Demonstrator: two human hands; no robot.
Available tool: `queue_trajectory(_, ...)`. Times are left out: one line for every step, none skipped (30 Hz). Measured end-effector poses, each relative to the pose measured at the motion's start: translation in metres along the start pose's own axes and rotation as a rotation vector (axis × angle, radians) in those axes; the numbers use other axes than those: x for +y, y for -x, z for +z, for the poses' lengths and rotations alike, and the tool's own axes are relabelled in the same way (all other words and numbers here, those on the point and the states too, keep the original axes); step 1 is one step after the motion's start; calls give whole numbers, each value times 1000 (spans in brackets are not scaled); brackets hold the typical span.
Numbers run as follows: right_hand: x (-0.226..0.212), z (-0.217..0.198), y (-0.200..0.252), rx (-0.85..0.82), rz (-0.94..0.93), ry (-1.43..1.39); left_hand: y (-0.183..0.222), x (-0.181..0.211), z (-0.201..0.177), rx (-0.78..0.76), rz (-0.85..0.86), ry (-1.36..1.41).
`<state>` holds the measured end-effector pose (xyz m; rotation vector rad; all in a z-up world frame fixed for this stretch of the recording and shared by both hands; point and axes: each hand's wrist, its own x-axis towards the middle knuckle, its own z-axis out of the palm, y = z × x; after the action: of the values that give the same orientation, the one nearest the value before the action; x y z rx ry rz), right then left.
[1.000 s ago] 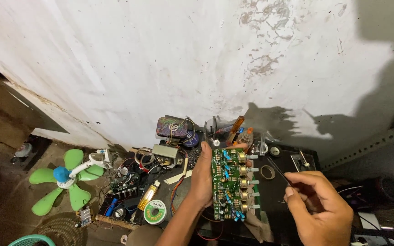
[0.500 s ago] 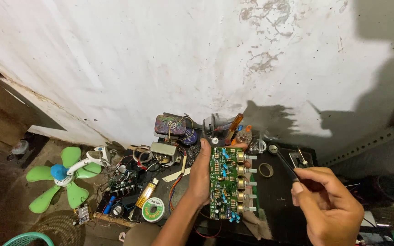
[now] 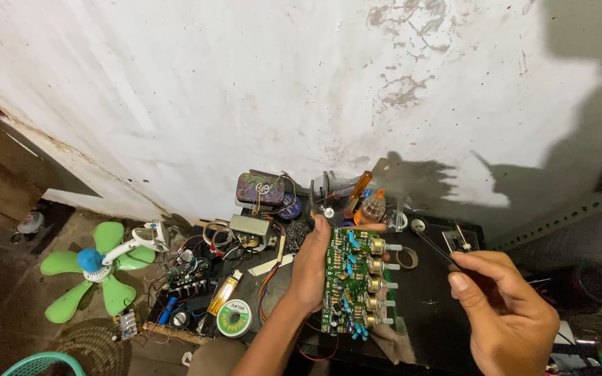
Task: Inspecting and cleaning a circuit board using a cloth and a small tool on a workbench.
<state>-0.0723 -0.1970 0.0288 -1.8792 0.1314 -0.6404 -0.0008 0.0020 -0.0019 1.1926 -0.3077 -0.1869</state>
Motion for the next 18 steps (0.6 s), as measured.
queue_trajectory(4,-1,0,-1,-1,0,0,-1,0,1,1,0)
queue_trajectory(8,-2,0,-8,-28,-15,0,-1,0,-4,2,3)
queue_trajectory(12,-2,-1,-16,-55,-30,0,-2,-1,-10,4,5)
queue_trajectory(9,-2,0,-17,-55,-30,-1,-4,-1,-8,5,6)
queue_trajectory(7,-1,0,-12,-53,2,-1,-5,0,-2,-7,49)
queue_trajectory(4,-1,0,-5,-50,34,-2,-7,0,4,-19,92)
queue_trajectory(3,0,1,-6,-50,34,-2,-4,1,5,-18,92)
queue_trajectory(2,0,1,9,-48,40,-2,-2,1,33,-58,101)
queue_trajectory(1,1,2,24,-46,47,-2,1,2,60,-97,111)
queue_trajectory(3,0,1,24,-46,47,-1,4,3,61,-97,111)
queue_trajectory(4,0,0,22,-35,27,-1,7,4,70,-163,192)
queue_trajectory(6,-1,0,19,-23,8,0,10,5,80,-229,274)
queue_trajectory(12,-3,-3,19,-22,8,-1,9,5,81,-230,274)
queue_trajectory(17,-5,-4,12,-14,7,-1,9,5,100,-238,284)
queue_trajectory(23,-7,-6,6,-7,6,-2,8,5,118,-247,293)
queue_trajectory(20,-7,-11,8,-2,10,-5,2,3,116,-253,295)
queue_trajectory(18,-8,-16,-3,24,89,-9,-4,0,153,-219,247)
queue_trajectory(17,-11,-20,-10,51,170,-13,-11,-1,184,-188,201)
